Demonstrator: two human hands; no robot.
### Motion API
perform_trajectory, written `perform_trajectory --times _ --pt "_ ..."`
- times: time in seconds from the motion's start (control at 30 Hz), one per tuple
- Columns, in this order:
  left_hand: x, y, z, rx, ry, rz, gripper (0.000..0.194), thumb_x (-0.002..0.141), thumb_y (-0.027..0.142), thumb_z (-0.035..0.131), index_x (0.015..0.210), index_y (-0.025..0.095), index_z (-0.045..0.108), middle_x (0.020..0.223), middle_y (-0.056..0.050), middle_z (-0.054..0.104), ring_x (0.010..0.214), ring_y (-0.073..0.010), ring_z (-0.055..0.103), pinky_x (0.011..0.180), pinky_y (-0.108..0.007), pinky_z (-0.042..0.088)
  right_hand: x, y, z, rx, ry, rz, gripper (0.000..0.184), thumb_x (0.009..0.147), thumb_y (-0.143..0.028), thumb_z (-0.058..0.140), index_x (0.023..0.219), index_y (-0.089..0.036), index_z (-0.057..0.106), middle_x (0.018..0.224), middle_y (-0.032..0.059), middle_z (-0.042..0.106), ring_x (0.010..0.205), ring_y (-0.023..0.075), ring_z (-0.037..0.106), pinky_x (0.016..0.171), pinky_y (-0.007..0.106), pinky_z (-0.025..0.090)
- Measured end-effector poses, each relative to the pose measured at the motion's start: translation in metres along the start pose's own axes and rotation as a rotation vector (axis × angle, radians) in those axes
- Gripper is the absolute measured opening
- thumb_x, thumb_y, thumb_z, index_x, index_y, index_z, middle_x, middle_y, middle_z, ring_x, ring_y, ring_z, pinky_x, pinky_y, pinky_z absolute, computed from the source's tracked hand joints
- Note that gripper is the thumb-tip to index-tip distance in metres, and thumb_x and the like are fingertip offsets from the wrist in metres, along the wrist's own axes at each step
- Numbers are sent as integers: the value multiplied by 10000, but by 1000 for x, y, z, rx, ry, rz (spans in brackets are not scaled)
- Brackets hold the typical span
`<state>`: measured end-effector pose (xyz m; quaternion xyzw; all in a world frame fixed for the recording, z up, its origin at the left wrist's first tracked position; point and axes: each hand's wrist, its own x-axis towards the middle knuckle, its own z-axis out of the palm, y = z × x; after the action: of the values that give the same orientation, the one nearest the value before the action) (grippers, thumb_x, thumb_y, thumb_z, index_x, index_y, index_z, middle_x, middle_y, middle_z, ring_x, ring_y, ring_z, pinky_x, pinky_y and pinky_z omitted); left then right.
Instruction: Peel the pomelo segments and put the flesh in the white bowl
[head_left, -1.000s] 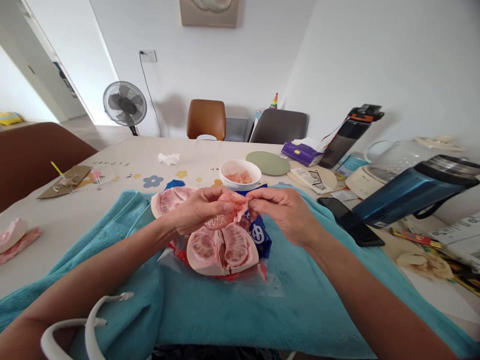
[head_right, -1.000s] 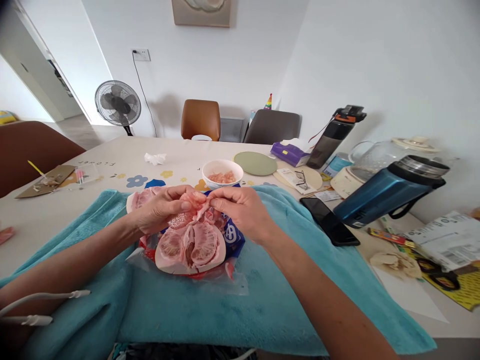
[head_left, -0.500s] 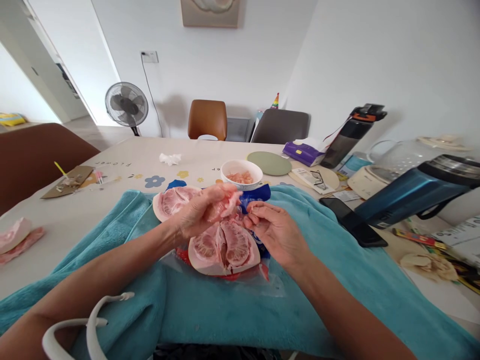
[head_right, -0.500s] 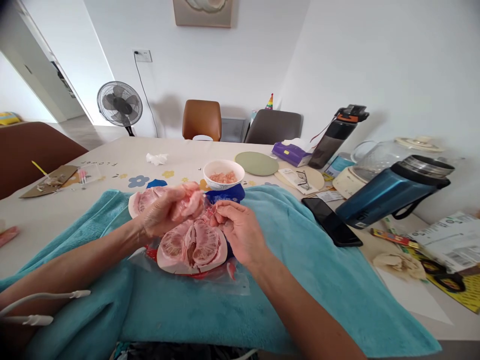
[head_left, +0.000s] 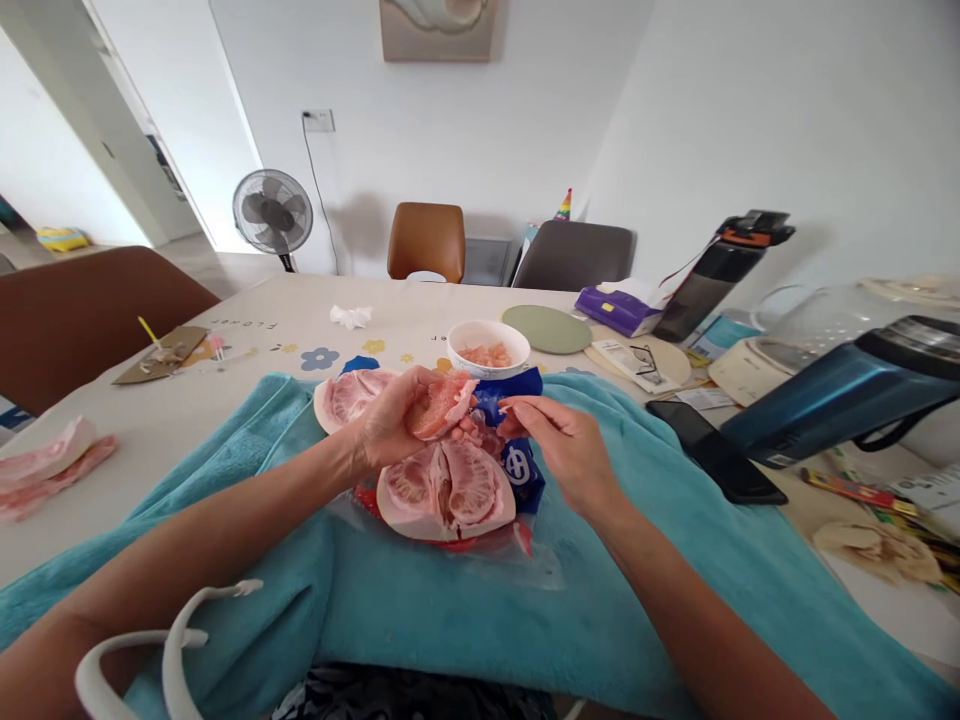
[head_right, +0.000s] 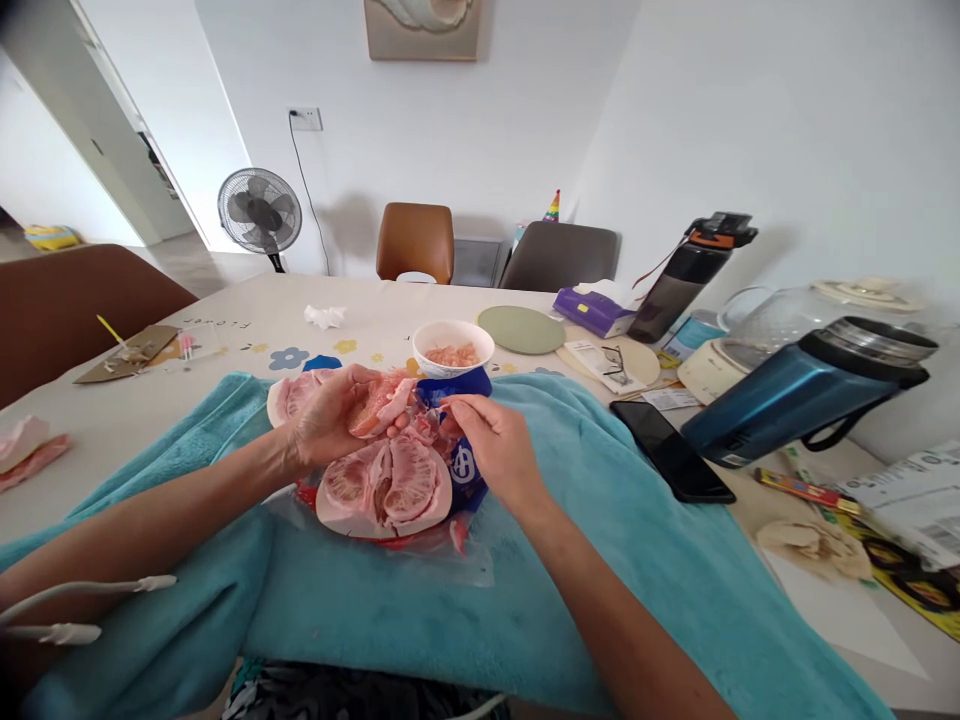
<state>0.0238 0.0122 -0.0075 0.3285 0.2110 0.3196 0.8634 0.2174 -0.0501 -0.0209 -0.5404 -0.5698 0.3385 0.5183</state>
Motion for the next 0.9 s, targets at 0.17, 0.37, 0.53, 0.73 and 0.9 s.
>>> perform_trajectory --times 0.17,0.37,0.53,0.73,0.9 --pt "-5 -1 -1 3 260 29 187 771 112 574 921 99 685 836 -68 707 664 -135 635 627 -258 538 7 11 0 -29 19 1 218 801 -349 619 893 -189 734 877 44 748 809 203 681 762 329 524" --pt "-6 -8 -3 74 284 93 194 802 153 652 979 121 724 944 -68 738 802 -130 665 737 -226 537 12 19 7 -155 -21 -108 203 804 -332 588 788 -195 737 915 55 748 887 218 673 858 372 509" --pt "1 -18 2 159 212 166 245 695 116 713 937 112 746 897 -83 743 825 -142 665 792 -217 501 14 17 7 -123 7 -114 144 767 -257 604 812 -200 729 965 52 741 915 212 671 872 365 513" --pt "-2 -23 0 215 81 179 416 650 70 699 1057 150 729 896 -52 725 785 -126 638 726 -209 461 17 -6 2 -98 -52 -80 290 869 -417 563 969 -186 705 928 47 728 798 183 665 725 312 535" --pt "-13 -15 -9 288 114 156 582 663 52 693 1229 171 633 767 -1 681 706 -107 613 701 -226 442 36 -24 1 -191 -387 -61 281 837 -306 611 1091 -219 693 1050 36 724 870 184 669 767 323 534"
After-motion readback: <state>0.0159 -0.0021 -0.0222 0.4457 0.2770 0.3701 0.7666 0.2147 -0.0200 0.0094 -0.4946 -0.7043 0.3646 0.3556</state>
